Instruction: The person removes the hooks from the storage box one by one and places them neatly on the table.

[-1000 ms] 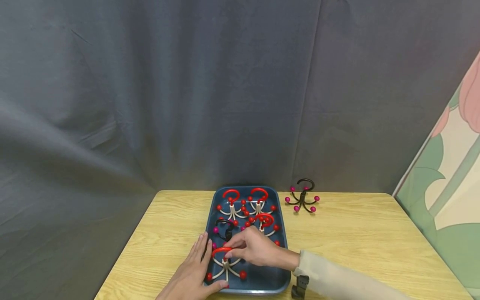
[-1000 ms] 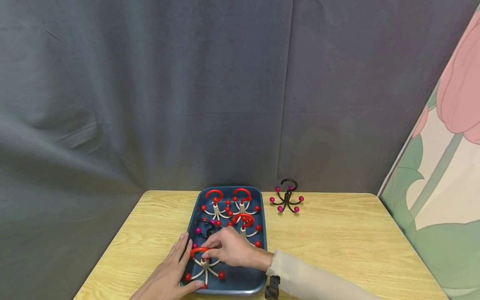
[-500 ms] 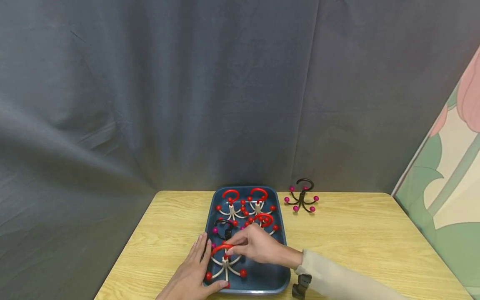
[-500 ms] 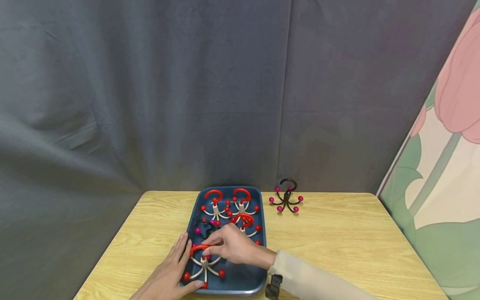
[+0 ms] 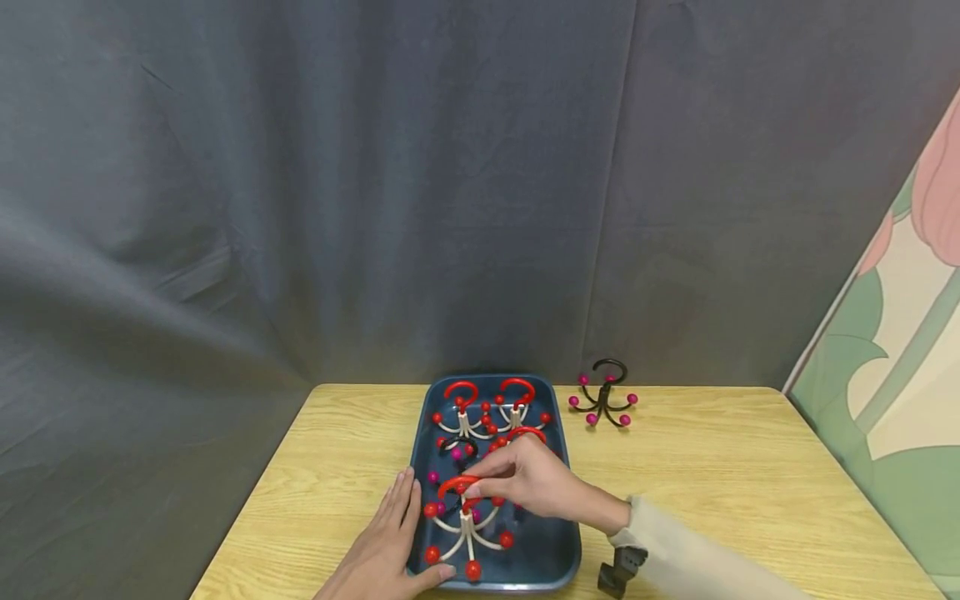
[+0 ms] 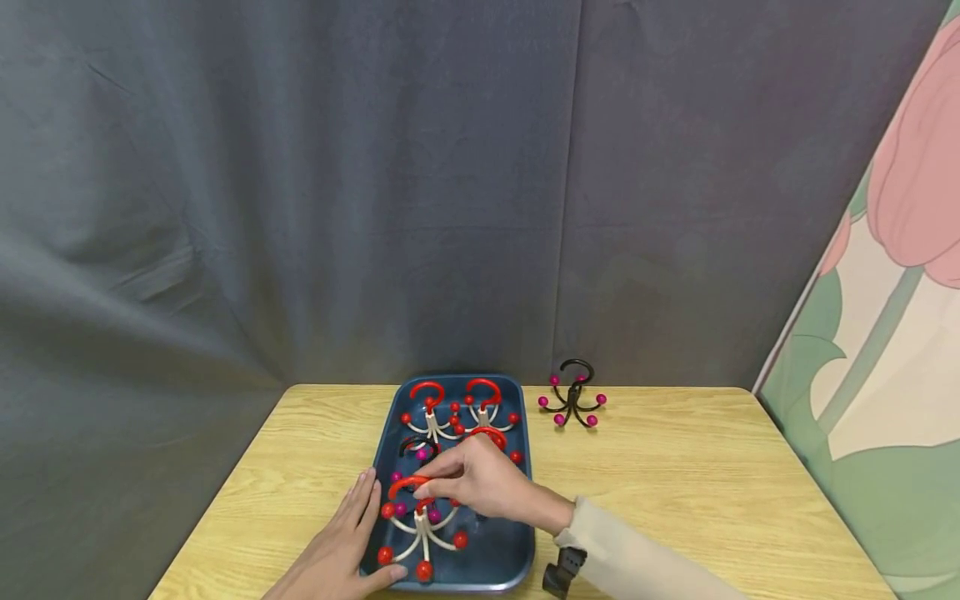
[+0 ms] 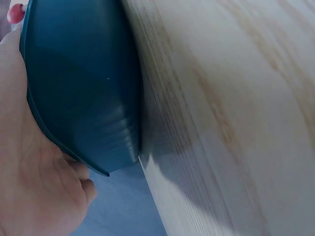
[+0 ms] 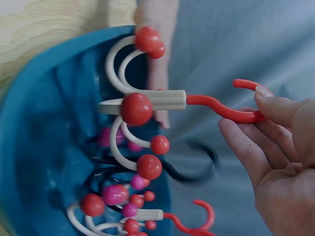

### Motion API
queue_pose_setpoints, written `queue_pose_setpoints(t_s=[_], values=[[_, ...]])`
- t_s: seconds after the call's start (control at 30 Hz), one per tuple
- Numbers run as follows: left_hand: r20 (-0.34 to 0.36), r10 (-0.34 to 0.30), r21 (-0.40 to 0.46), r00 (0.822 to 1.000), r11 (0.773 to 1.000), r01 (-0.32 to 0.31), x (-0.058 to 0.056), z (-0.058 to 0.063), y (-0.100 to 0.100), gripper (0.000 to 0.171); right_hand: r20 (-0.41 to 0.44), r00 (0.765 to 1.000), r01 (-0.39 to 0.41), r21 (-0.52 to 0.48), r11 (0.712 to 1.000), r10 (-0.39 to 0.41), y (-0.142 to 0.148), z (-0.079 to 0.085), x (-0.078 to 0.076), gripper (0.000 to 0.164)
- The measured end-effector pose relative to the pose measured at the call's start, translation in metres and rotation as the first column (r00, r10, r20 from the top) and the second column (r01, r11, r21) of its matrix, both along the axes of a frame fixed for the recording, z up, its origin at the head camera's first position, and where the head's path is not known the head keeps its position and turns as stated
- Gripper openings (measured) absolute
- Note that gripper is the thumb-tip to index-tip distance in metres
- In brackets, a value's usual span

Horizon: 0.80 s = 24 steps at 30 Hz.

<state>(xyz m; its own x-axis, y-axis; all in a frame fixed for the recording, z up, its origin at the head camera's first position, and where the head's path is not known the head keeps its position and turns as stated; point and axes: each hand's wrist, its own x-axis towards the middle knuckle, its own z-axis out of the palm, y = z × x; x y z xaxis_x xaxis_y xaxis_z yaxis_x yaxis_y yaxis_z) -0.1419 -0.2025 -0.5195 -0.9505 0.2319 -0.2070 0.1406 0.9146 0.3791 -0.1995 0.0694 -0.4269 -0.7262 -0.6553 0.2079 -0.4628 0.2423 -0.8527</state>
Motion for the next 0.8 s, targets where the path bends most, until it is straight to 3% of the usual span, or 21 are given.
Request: queue_pose_setpoints(t_s=[0.13,0.33,0.47,0.8], values=[[0.002,-0.004,-0.001,1.000,1.000,0.004,-0.001,0.001,0.000,0.132,0.004,1.000,0.031,-0.039,0.999,-0.031,0.011,0.014,0.001,0.021],[0.026,0.018,-0.008,1.000,1.000,-0.018,-0.001,0.002,0.002,0.131,0.085,0.991,0.111,-0.079,0.991,-0.105,0.031,0.030,0.002,0.025],[0.018,0.017,-0.018,1.000,1.000,-0.017,0.000,0.001,0.003,0.132,0.110,0.987,0.130,-0.127,0.983,-0.116,0.048,0.037,0.002,0.026],[0.008,0.013,-0.029,1.000,0.999,-0.013,0.001,0.000,0.003,0.131,0.118,0.966,0.250,-0.172,0.953,-0.232,0.095,0.045,-0.006,0.027]])
